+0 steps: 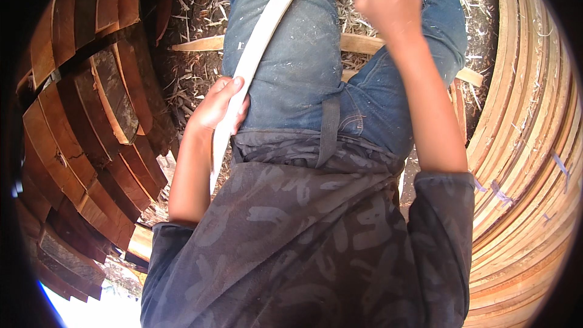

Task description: The person sits on the ground and uses a curved knife to shave and shape a long, thin piece of wood held between their legs. They repeatedly scrape the surface of the wood to remove thin shavings, refining its shape.

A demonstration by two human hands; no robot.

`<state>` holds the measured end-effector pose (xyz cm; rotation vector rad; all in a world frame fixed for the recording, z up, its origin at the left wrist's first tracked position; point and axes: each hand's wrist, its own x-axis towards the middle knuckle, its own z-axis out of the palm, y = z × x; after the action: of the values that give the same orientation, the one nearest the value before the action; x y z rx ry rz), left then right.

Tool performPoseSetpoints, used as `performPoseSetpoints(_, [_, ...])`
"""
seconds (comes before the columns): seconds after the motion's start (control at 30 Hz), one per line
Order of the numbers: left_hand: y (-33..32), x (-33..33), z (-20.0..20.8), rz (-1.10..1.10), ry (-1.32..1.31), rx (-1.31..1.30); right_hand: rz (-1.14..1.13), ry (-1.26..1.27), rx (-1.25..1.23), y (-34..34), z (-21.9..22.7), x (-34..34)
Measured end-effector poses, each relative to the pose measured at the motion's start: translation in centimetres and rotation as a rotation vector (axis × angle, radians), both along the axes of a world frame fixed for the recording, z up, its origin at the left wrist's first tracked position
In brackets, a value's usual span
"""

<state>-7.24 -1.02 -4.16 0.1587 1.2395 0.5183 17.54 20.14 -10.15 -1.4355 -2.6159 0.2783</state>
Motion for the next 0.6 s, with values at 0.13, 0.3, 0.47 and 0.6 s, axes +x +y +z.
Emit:
performPoseSetpoints(0.13, [-0.2,-0.2,0.2,-0.014,-0.009,-0.013,-0.146,-0.089,-0.264,0.3,1.3,-1.5])
performPoseSetpoints(0.3, [0.1,-0.2,-0.1,-0.069,-0.032,0.003,-0.464,0.072,-0.321,2.7,-1.0,0.5])
performPoseSetpoints(0.47, [-0.6,-0.3,-0.2,-0.056,0.004,0.014,-0.178,0.154,-0.357,-5.8,1.0,-1.1])
performPoseSetpoints(0.6, [-0.4,0.1,0.1,-0.059,0.044,0.033,-0.281,0.338,-0.463,-8.8,1.8,-0.7])
